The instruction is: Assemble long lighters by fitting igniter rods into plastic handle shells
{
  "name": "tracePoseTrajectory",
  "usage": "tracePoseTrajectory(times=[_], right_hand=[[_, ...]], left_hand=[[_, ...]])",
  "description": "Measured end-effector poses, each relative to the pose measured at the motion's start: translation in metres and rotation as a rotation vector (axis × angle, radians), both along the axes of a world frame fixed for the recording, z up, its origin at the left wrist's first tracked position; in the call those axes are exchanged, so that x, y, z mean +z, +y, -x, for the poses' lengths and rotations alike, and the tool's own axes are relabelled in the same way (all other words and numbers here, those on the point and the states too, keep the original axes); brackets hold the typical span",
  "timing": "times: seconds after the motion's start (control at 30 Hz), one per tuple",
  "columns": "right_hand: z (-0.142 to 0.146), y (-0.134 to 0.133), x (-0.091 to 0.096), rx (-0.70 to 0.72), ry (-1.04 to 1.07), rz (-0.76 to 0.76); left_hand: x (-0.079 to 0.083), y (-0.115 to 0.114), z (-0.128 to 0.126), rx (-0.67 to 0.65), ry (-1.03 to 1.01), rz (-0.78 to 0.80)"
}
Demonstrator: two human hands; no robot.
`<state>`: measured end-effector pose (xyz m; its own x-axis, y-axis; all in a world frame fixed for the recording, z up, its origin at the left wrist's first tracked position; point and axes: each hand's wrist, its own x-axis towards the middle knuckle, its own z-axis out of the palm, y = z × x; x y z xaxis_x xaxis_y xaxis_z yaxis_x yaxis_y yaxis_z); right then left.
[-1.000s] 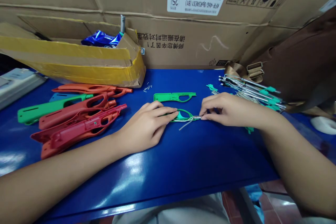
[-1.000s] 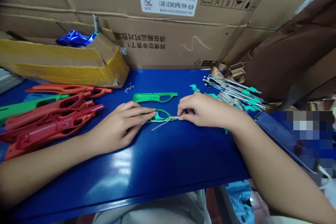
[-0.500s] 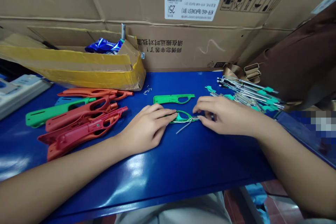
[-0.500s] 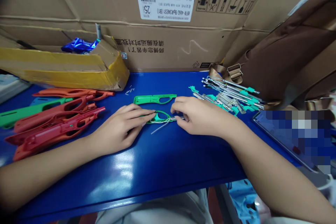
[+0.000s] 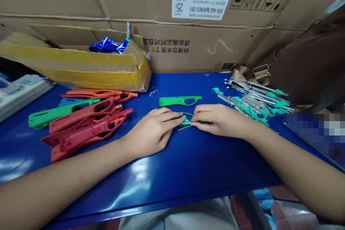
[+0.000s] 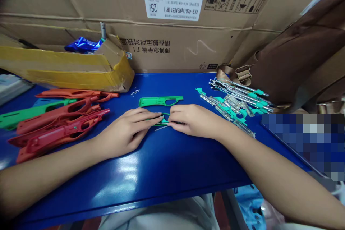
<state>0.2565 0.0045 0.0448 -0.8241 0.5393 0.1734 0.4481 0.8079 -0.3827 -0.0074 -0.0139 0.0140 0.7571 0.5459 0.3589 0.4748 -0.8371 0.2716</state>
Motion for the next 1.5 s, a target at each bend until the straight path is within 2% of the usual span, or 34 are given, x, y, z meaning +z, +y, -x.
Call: tracePoseTrajectory(times=[0.17,0.37,0.67,1.13,1.5], right_hand=[[0.0031,0.0033,-0.0035,-0.073,0.141,0.107],[0.0066,0.0013,-0.0005,-0.153,0.151,0.201],[0.0055,-0.0022,0.0002,-0.112,0.098,0.136],[0.0062,-0.0030,0.0013,-0.152,0.120,0.138],[0.0080,-0.0046,-0.0017,-0.156,0.111,0.085]], left_hand=[[0.0004,-0.0004,0.0003,0.002,-0.007,-0.016],[-0.0004,-0.0012,0.0007,-0.019,-0.082,-0.039],[-0.0020,-0.0012,0.0007,-0.033,-0.114,-0.082],[-0.0021,-0.0022,0.0009,-0.018,-0.094,-0.111],[0.0017,-0.0014,-0.0011,-0.009,-0.023,-0.133]])
